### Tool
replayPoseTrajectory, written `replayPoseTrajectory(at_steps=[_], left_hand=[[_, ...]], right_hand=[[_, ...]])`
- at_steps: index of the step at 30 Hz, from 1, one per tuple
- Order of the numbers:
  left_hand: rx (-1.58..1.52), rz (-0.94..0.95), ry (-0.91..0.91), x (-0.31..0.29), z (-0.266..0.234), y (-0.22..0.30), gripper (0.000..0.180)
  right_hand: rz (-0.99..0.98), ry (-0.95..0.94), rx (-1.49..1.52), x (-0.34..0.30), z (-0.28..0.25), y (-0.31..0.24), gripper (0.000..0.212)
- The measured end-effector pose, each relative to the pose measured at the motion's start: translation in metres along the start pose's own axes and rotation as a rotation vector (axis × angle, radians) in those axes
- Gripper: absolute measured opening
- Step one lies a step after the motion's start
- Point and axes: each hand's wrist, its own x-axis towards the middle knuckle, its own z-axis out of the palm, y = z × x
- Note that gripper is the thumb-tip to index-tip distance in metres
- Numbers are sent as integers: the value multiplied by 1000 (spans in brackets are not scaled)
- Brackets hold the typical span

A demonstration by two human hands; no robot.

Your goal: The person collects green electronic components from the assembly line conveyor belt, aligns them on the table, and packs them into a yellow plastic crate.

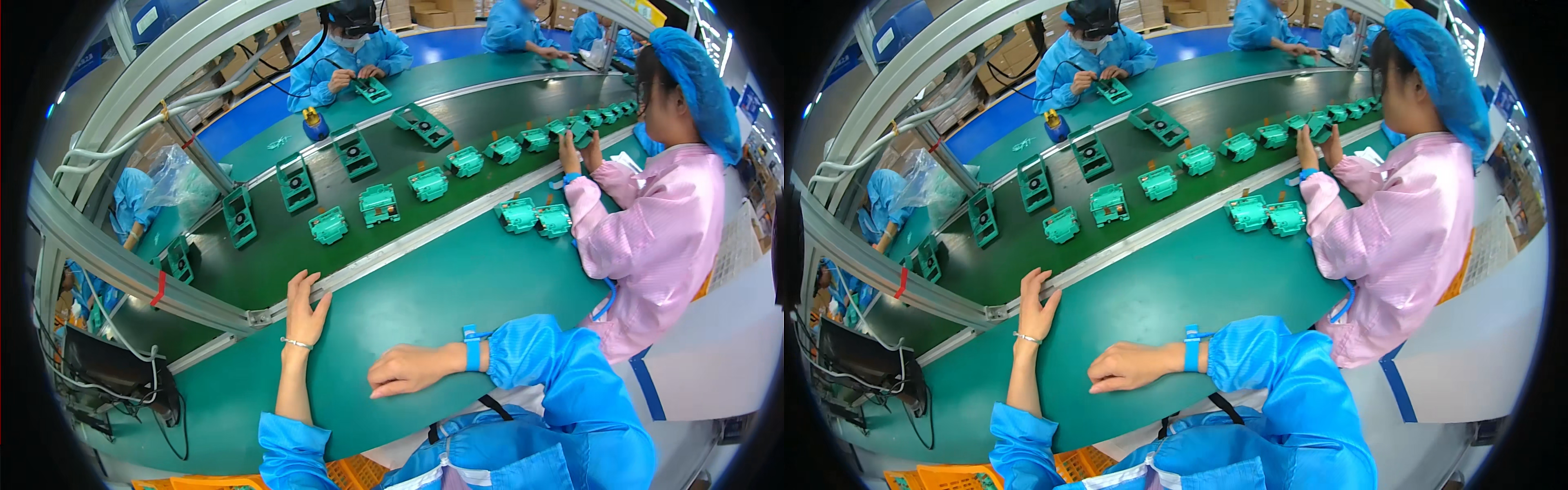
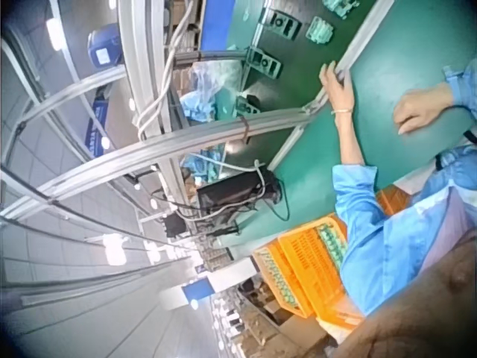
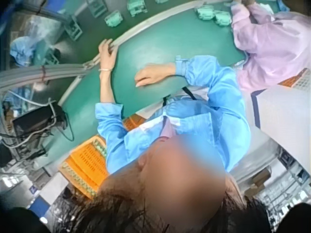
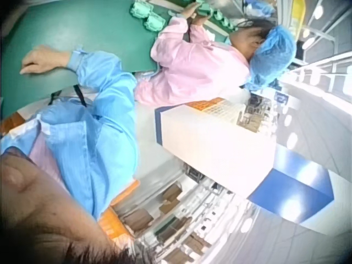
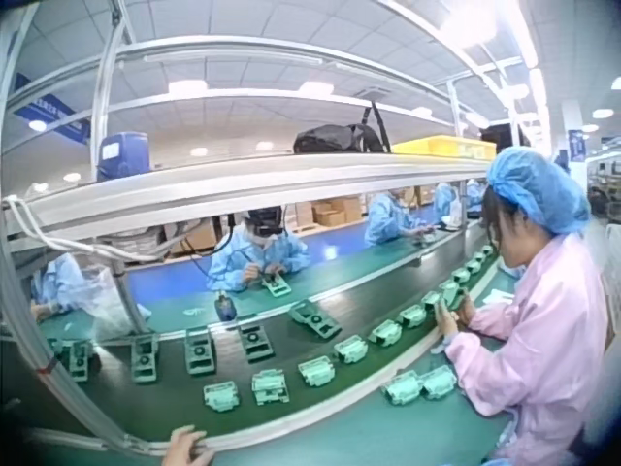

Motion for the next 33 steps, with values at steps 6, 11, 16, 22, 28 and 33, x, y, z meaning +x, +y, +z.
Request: replayPoseTrajectory(at_steps=[6,11,16,22,28,33], left_hand=[[91,50,21,-1,4,-8,35],[-31,-14,39,-1,5,-3,33],[-11,64,151,-6,5,5,37],[39,195,153,-3,9,22,39],[60,262,141,-7,5,21,38],[62,314,147,-6,12,42,42]], right_hand=[[111,75,26,-3,-6,0,33],[105,557,-673,-31,-78,15,21],[646,1101,-1303,-108,-163,8,59],[1169,1460,-1239,-211,-206,14,70],[1078,1115,-965,-189,-203,12,54],[944,967,-935,-161,-178,9,54]])
